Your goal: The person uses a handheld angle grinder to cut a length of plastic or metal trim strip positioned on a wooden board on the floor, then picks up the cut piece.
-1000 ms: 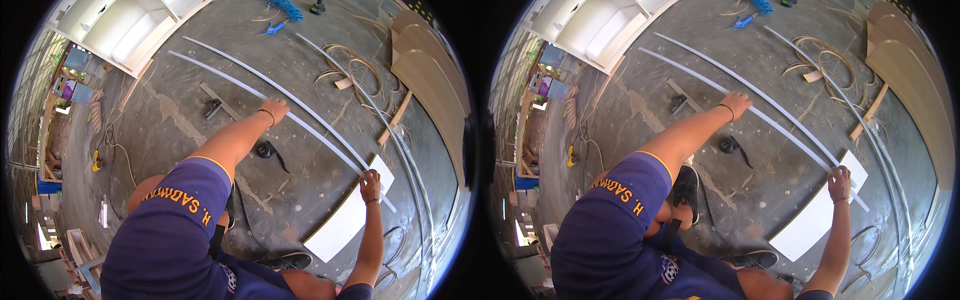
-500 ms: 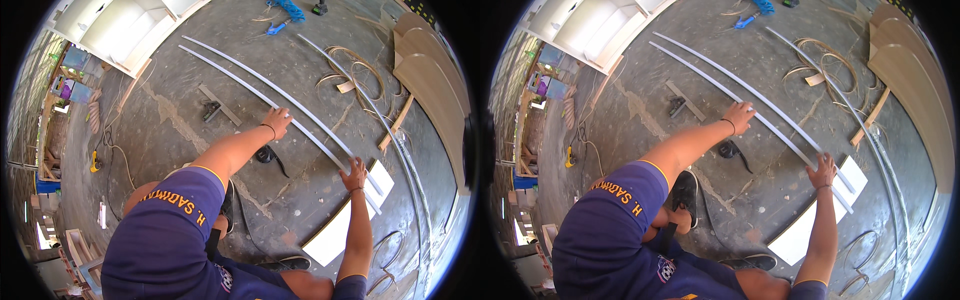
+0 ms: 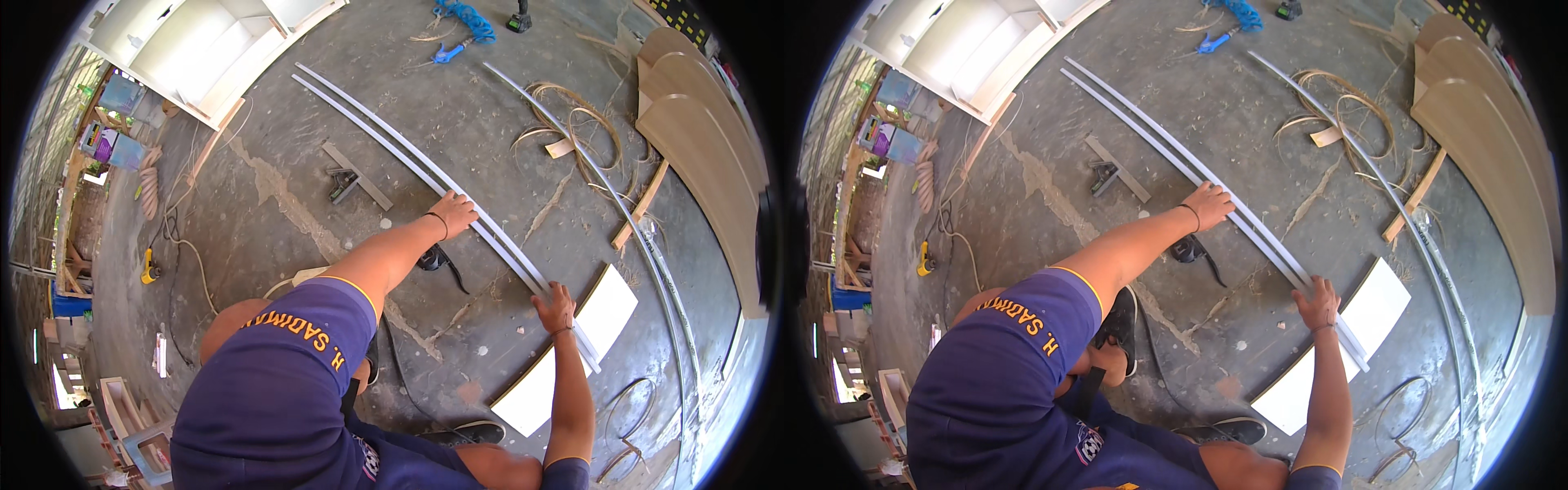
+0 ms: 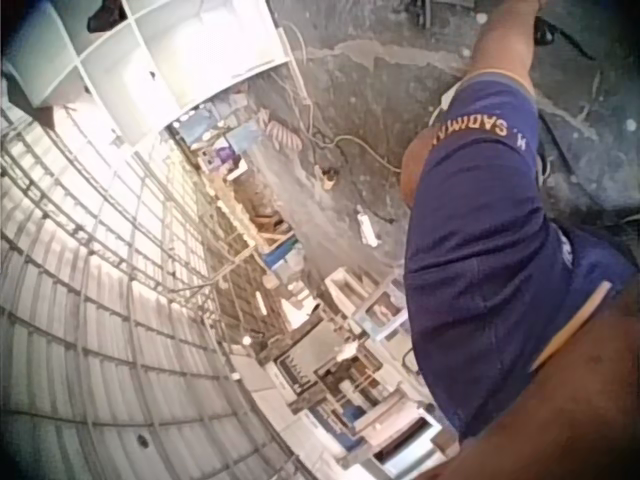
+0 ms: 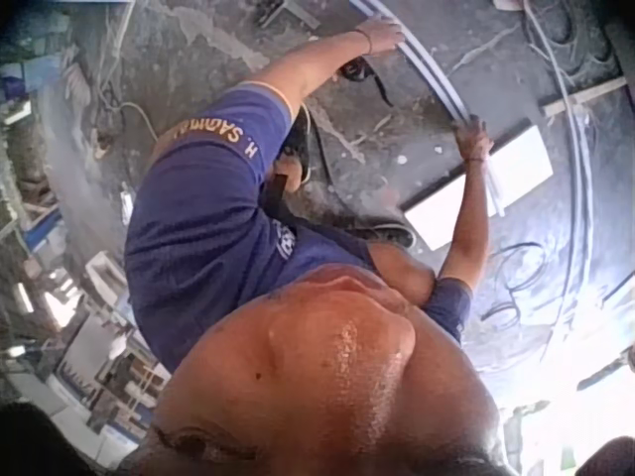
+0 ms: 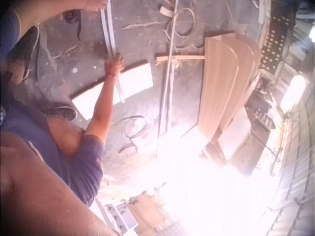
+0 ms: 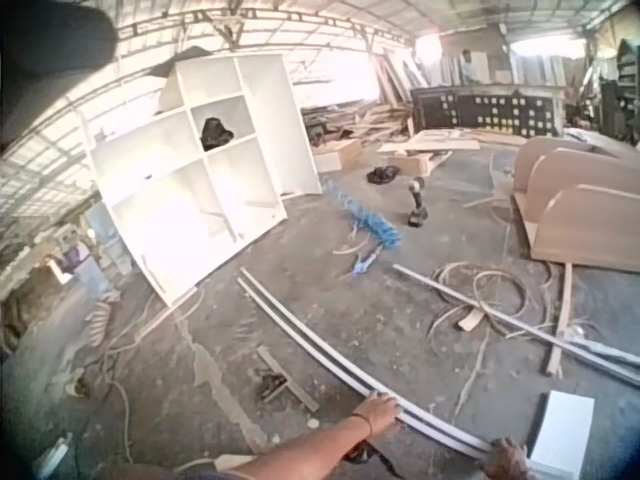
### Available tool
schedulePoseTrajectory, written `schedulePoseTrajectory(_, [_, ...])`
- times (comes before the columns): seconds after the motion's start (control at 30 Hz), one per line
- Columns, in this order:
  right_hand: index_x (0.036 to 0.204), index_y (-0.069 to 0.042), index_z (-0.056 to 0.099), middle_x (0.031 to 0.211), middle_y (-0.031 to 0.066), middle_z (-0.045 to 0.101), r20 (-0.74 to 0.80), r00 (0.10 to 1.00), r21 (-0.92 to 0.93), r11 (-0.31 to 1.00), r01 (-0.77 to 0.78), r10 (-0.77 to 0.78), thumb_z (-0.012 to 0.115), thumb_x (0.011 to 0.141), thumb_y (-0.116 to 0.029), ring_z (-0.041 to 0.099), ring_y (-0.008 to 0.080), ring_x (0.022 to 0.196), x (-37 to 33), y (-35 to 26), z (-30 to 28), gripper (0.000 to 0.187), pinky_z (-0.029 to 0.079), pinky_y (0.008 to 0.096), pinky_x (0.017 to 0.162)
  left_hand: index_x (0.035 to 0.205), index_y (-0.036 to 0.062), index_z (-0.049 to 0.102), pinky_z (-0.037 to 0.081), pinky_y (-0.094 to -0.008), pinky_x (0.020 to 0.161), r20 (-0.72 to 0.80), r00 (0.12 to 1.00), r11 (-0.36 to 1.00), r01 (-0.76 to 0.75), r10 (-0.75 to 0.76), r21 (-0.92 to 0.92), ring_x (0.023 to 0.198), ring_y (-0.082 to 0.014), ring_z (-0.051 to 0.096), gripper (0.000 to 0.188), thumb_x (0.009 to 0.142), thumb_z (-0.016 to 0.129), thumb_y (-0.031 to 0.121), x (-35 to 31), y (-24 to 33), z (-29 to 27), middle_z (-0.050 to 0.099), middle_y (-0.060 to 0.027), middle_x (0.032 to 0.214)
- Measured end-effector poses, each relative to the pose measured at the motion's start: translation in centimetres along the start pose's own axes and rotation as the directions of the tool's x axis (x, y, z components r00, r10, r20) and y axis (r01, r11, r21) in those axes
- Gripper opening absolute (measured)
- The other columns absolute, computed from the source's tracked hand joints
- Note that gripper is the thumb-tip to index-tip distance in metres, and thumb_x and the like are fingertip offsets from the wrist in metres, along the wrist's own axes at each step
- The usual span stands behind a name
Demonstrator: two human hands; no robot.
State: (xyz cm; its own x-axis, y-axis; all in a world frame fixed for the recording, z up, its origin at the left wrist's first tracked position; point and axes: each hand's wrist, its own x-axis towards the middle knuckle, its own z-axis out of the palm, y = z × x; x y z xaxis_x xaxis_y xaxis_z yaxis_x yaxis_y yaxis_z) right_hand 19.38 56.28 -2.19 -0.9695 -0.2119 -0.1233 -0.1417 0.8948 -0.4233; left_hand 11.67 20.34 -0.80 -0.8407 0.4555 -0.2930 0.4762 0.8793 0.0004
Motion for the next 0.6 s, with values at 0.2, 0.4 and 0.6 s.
schedulePoseTrajectory(0.2, [0.105, -0.009, 0.063, 0.099, 0.0114, 0.063, -0.09, 0.996, 0.054, 0.998, -0.019, 0.024, 0.066, 0.083, -0.037, 0.059, 0.0305, 0.098, -0.3, 2.7, -1.4, 0.035, 0.039, 0.0432, 0.085, 0.121, 0.0143, 0.054, 0.035, -0.0437, 0.097, -0.105, 0.992, 0.995, 0.063, -0.071, -0.076, 0.114, -0.0247, 0.048, 0.038, 0.087, 0.063, 0.029, -1.9, -0.5, 1.2, 0.051, -0.0069, 0.115])
schedulePoseTrajectory(0.4, [0.103, -0.009, 0.064, 0.098, 0.0106, 0.062, -0.078, 0.995, 0.062, 0.997, -0.053, 0.058, 0.065, 0.084, -0.037, 0.059, 0.03, 0.097, -1.6, 3.9, -1.1, 0.034, 0.038, 0.043, 0.087, 0.125, 0.0119, 0.05, 0.035, -0.0422, 0.097, -0.162, 0.979, 0.991, 0.114, -0.123, -0.065, 0.116, -0.0255, 0.045, 0.046, 0.085, 0.064, 0.03, -2.5, 0.1, 1.7, 0.049, -0.0083, 0.119])
schedulePoseTrajectory(0.6, [0.105, -0.01, 0.062, 0.103, 0.0108, 0.061, -0.09, 0.995, -0.016, 0.998, -0.054, 0.052, 0.067, 0.081, -0.041, 0.056, 0.0317, 0.103, -1.0, 4.2, -1.4, 0.039, 0.039, 0.0458, 0.088, 0.139, 0.0112, 0.039, 0.028, -0.0471, 0.108, -0.207, 0.977, 0.998, -0.048, 0.055, 0.038, 0.134, -0.0293, 0.032, 0.062, 0.086, 0.063, 0.032, -0.2, 0.5, -0.1, 0.038, -0.0126, 0.141])
